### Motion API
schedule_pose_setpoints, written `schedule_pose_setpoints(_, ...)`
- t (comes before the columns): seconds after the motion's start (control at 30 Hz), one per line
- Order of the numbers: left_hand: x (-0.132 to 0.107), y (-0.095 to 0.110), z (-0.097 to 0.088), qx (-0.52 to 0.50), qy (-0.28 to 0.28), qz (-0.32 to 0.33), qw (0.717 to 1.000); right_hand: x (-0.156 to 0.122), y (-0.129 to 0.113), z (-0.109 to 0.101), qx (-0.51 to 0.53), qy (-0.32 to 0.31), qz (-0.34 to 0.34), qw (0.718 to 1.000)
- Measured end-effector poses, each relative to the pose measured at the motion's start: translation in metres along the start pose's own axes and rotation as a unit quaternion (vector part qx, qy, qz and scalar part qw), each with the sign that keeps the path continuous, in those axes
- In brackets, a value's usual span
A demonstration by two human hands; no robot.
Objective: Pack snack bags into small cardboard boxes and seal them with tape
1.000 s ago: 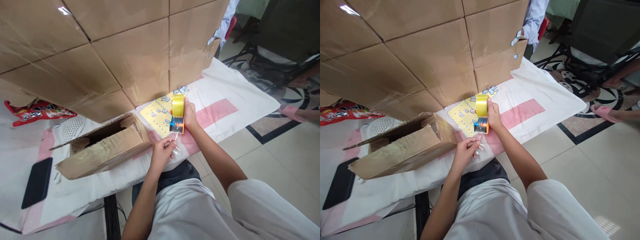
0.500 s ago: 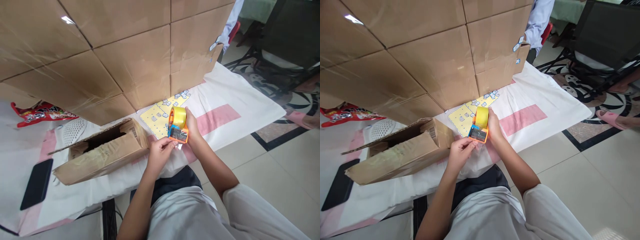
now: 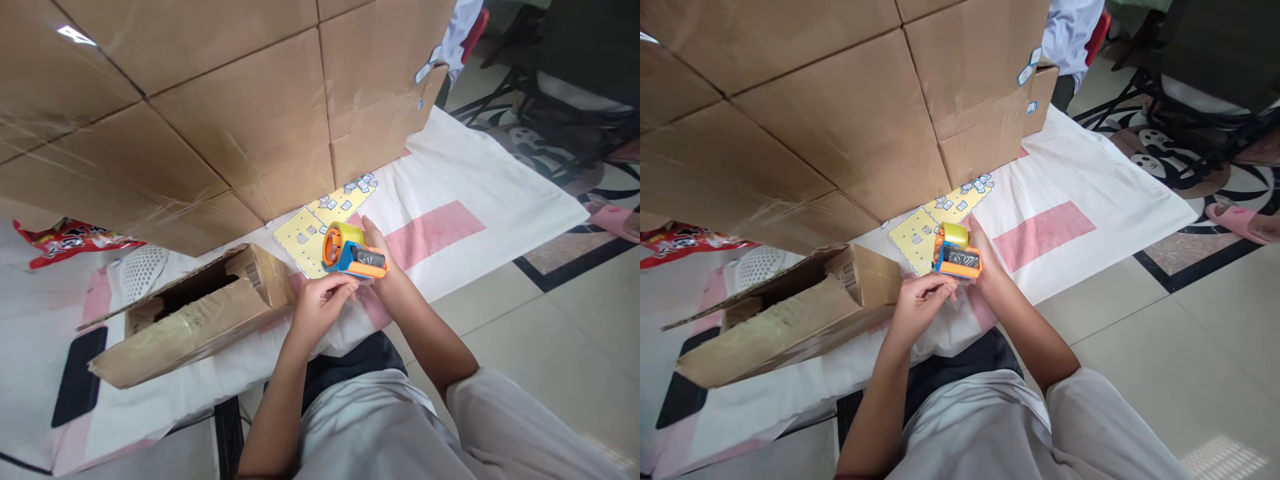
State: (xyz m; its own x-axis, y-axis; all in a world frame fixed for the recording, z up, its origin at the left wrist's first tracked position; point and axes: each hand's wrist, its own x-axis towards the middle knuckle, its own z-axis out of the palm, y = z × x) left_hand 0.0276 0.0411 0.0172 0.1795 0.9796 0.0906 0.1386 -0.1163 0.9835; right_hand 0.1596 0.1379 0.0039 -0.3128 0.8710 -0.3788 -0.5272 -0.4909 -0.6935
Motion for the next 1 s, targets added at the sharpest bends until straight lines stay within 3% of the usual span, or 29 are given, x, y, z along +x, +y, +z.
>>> schedule_pose_setpoints(0.07, 0.002, -0.003, -0.002, -0.004, -0.020, 0.010, 1.000, 0.000, -0.003, -0.001, 0.074, -0.013, 0.067, 0.995)
schedule_pose_setpoints(0.2, 0.001, -0.006, -0.007, -0.070, 0.010, -0.008, 0.997, -0.002, -0.009, 0.001, 0.104, -0.015, 0.036, 0.994)
schedule_pose_setpoints(0.3, -0.001, -0.006, -0.008, -0.090, 0.057, -0.027, 0.994, -0.009, -0.022, 0.001, 0.090, 0.009, -0.063, 0.994)
schedule_pose_setpoints(0.37, -0.002, -0.004, -0.008, -0.096, 0.077, -0.043, 0.991, -0.012, -0.035, -0.005, 0.027, 0.046, -0.157, 0.986)
schedule_pose_setpoints(0.47, -0.003, -0.001, -0.007, -0.116, 0.094, -0.057, 0.987, -0.009, -0.062, -0.025, -0.116, 0.111, -0.296, 0.942)
schedule_pose_setpoints(0.53, -0.004, 0.001, -0.006, -0.130, 0.108, -0.061, 0.984, -0.003, -0.079, -0.042, -0.209, 0.125, -0.344, 0.907)
schedule_pose_setpoints(0.63, -0.006, 0.005, -0.005, -0.149, 0.125, -0.072, 0.978, 0.009, -0.095, -0.065, -0.309, 0.090, -0.333, 0.886)
schedule_pose_setpoints(0.73, -0.007, 0.009, -0.003, -0.171, 0.136, -0.090, 0.972, 0.022, -0.096, -0.081, -0.322, 0.068, -0.305, 0.894)
schedule_pose_setpoints(0.83, -0.009, 0.013, -0.002, -0.185, 0.148, -0.100, 0.966, 0.027, -0.090, -0.091, -0.331, 0.087, -0.297, 0.891)
schedule_pose_setpoints(0.9, -0.011, 0.016, -0.001, -0.183, 0.154, -0.098, 0.966, 0.024, -0.089, -0.094, -0.355, 0.146, -0.320, 0.866)
schedule_pose_setpoints(1.0, -0.015, 0.020, 0.000, -0.178, 0.158, -0.094, 0.967, 0.005, -0.087, -0.088, -0.389, 0.301, -0.417, 0.764)
